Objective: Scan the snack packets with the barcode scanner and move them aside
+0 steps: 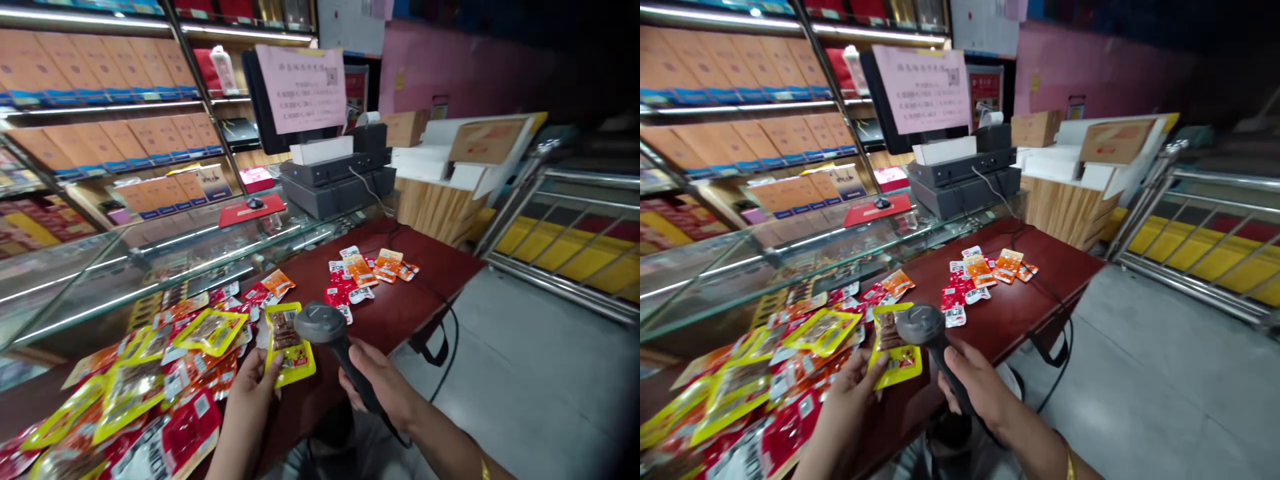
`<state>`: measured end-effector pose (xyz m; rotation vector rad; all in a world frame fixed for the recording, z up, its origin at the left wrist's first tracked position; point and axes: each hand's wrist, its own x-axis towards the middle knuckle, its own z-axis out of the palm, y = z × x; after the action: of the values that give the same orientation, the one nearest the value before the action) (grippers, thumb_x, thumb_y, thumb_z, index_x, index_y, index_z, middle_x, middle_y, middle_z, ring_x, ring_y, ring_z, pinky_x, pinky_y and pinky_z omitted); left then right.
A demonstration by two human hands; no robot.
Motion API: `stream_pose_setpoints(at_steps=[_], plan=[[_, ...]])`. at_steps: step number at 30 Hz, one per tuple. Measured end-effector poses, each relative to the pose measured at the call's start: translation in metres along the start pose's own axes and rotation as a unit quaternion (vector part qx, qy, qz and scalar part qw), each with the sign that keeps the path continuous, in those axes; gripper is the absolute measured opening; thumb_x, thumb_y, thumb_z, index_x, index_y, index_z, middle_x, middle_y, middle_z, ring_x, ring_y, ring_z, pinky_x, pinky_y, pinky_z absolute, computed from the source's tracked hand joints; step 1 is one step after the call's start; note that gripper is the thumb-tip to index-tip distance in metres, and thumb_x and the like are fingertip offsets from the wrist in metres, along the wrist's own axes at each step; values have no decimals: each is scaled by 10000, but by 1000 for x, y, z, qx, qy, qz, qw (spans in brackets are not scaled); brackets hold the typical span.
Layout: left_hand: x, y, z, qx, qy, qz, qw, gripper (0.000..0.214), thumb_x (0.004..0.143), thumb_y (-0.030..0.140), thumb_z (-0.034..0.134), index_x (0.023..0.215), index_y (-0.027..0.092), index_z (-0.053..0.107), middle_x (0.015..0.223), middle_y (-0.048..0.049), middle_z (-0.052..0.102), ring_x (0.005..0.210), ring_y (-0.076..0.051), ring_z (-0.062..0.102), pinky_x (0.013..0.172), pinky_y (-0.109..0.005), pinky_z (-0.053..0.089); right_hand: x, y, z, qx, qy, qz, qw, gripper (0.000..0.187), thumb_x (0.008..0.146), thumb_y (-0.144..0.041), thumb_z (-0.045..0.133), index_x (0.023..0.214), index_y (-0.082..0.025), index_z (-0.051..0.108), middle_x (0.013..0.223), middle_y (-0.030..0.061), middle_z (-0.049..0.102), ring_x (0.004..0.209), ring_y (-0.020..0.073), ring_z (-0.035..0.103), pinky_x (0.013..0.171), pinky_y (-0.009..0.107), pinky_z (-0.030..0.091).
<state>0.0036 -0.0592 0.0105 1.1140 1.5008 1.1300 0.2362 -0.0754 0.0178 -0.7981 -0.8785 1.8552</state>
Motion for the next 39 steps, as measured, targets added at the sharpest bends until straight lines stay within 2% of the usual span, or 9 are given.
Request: stream_pose_setpoints(at_steps=[4,8,12,15,19,25,32,36,39], plan=[[45,14,52,-12,-63,-27,998,547,649,683,749,787,212,506,526,67,564,399,-87,466,414,-193,308,6,-6,-12,-6,66,-52,996,571,814,-737,638,990,-206,523,525,-94,487,390,63,372,408,183,300],[81,40,112,-114,-89,-1,989,523,623,564,810,860,204,514,650,56,625,479,-75,540,479,-189,409,8,-17,-22,-1,109,-84,991,527,830,-718,635,921,-216,503,542,-94,485,393,60,374,409,181,313],[95,50,138,-159,-160,-3,974,484,660,419,820,1004,177,579,744,-2,687,546,-99,598,508,-207,445,3,-26,-28,-12,134,-108,985,503,846,-700,631,883,-219,489,558,-86,492,399,65,399,410,187,310],[99,41,121,-95,-140,37,985,431,731,404,762,1057,160,620,946,-78,736,685,-139,666,544,-225,470,1,-23,-29,-18,127,-96,987,477,871,-676,624,892,-218,492,575,-83,494,409,65,405,419,188,311],[104,27,68,86,-28,109,990,282,826,342,659,1042,160,662,1055,-111,748,893,-198,707,774,-308,541,6,-8,-23,-27,90,-56,994,485,878,-682,611,933,-210,513,571,-86,488,411,61,387,419,185,307],[103,37,3,422,87,162,888,350,918,350,561,1201,177,674,1151,-135,737,1059,-273,688,955,-402,506,19,9,0,-35,44,5,998,582,820,-716,652,1067,-202,538,550,-98,490,403,63,374,419,184,300],[146,38,22,574,59,192,794,690,901,435,623,1464,68,465,1516,-257,488,1472,-356,386,1183,-463,322,28,16,10,-45,37,25,998,636,765,-769,659,1029,-202,543,541,-101,487,391,61,368,416,192,307],[160,32,35,602,-13,137,787,690,944,446,554,1515,85,408,1574,-273,385,1494,-369,344,1205,-563,243,28,12,6,-63,47,10,997,637,787,-776,628,1045,-200,541,531,-101,496,376,62,380,408,193,299],[145,30,35,601,-46,162,781,573,967,380,515,1473,115,474,1560,-249,423,1474,-339,392,1209,-553,238,28,8,2,-62,63,1,996,618,775,-778,639,986,-207,529,532,-102,497,372,60,386,409,193,307]])
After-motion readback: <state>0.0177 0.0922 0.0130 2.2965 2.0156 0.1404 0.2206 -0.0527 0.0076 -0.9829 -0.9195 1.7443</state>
